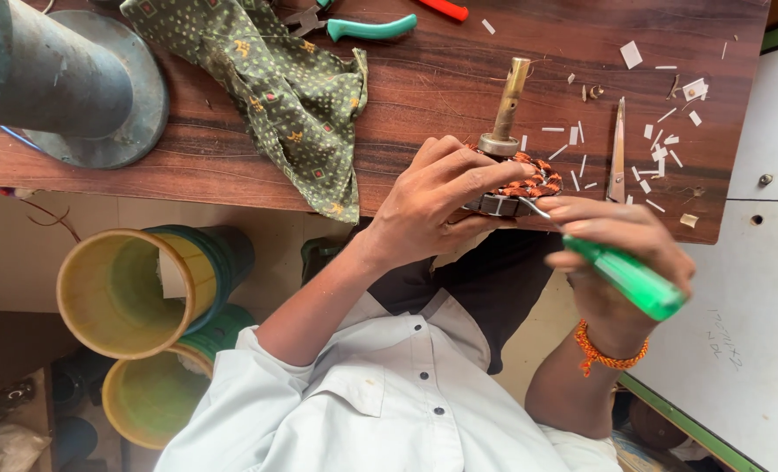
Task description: The person inserts small white rectangular pieces into slots on a motor rotor, using scissors to trim the pieces and a screwdriver to press them into place. The person repeats this process for multiple slots on the rotor.
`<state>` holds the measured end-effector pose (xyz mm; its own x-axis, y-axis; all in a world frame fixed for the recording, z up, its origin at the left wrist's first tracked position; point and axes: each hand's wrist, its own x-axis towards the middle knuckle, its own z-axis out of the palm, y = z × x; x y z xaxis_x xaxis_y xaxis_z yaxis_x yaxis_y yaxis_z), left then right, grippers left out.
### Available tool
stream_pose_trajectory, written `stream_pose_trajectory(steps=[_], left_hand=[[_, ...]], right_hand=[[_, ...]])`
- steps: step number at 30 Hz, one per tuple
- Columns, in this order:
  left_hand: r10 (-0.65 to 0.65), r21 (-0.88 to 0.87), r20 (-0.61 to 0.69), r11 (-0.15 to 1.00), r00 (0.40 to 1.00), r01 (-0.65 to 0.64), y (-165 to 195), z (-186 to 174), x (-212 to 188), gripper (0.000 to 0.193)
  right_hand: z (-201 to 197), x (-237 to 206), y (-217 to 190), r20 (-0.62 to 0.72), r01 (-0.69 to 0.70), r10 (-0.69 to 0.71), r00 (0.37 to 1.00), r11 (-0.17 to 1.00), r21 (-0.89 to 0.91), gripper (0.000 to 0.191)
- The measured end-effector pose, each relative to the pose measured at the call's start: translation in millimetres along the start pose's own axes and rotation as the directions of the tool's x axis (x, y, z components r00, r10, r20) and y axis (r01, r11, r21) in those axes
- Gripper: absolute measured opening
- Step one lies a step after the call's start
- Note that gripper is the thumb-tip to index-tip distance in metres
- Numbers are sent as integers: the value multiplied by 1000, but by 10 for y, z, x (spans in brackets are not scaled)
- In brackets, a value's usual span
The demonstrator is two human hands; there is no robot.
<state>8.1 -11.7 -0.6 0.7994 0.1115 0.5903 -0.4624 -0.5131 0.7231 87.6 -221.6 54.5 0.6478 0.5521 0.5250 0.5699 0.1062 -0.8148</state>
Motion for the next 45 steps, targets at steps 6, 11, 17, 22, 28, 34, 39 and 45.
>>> stream_pose_trajectory(steps=[6,11,17,22,28,34,39,45], left_hand=[[-10,55,8,998,1000,9,97,46,53,51],[-47,73,14,996,999,46,103,83,70,44],[-139,21,-23,990,990,140,143,93,77,47],[-142,22,-6,990,990,142,159,80,78,49],[-234,9,2,972,972,234,201,68,108,44],[-157,-26,14,987,987,158,163,-114,204,41],[-124,-60,53,990,991,127,17,-220,270,39],[-112,-113,23,987,993,114,-41,-269,275,40]], right_hand=[[-33,99,74,89,17,-10,996,998,-68,21],[-15,225,223,80,14,-13,997,1000,-16,19],[24,301,130,46,32,-27,999,991,-131,21],[86,243,-8,-44,-90,85,995,987,-136,25],[-136,385,299,44,-158,159,986,987,-23,35],[-40,160,627,-176,-28,134,975,865,500,36],[66,62,783,-291,48,118,950,861,506,37],[194,118,842,-265,76,36,964,914,399,35]])
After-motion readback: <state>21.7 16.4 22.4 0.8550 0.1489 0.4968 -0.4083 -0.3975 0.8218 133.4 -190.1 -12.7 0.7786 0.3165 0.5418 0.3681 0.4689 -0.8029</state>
